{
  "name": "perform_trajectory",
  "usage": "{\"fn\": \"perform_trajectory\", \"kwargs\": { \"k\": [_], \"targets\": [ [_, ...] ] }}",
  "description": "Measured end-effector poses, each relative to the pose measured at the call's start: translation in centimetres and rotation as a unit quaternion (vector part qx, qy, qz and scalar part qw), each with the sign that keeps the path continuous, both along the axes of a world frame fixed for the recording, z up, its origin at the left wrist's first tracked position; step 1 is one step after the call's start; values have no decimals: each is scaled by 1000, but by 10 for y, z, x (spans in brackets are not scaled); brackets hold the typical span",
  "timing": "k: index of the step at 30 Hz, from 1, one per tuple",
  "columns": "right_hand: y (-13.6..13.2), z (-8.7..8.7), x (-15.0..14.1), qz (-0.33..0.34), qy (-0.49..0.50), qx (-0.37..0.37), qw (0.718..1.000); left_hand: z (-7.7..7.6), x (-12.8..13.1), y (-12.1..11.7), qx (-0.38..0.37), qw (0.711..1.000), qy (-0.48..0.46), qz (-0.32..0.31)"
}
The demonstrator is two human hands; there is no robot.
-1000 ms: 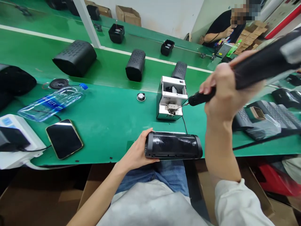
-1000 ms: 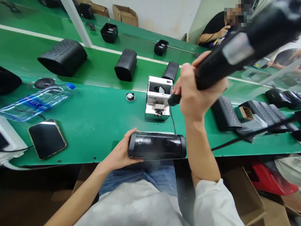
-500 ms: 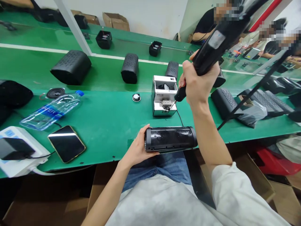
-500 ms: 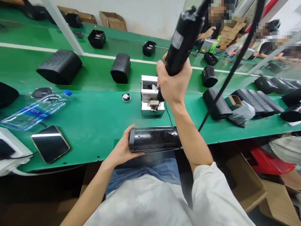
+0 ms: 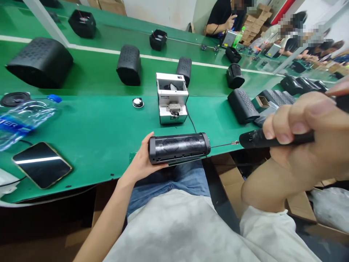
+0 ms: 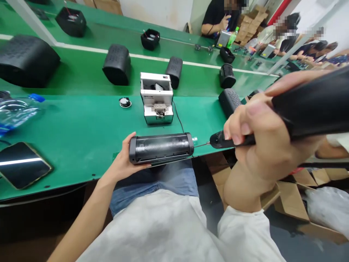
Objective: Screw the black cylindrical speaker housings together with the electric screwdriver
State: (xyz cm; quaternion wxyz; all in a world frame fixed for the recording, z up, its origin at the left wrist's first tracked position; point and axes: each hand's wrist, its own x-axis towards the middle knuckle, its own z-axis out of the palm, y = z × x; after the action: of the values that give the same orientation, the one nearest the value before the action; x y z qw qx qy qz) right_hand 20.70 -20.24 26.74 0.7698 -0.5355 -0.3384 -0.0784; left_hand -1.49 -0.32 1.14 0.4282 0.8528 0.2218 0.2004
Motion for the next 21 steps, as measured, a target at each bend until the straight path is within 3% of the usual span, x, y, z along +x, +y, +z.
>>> {"fn": "perform_trajectory", "kwargs": {
  "k": [6, 10, 17, 21],
  "targets": [
    [-10, -16, 2, 30, -67, 33, 997, 3, 0, -1, -1, 1000, 17, 12],
    [-10, -30, 2, 43, -56, -8, 997, 3, -1, -1, 4, 1000, 6, 9],
    [-9, -77, 19, 192, -16, -71, 979, 0, -6, -3, 18, 1000, 7, 0],
    [-11, -86, 26, 214, -23, -51, 975, 0, -8, -4, 9, 1000, 20, 13]
  ]
}}
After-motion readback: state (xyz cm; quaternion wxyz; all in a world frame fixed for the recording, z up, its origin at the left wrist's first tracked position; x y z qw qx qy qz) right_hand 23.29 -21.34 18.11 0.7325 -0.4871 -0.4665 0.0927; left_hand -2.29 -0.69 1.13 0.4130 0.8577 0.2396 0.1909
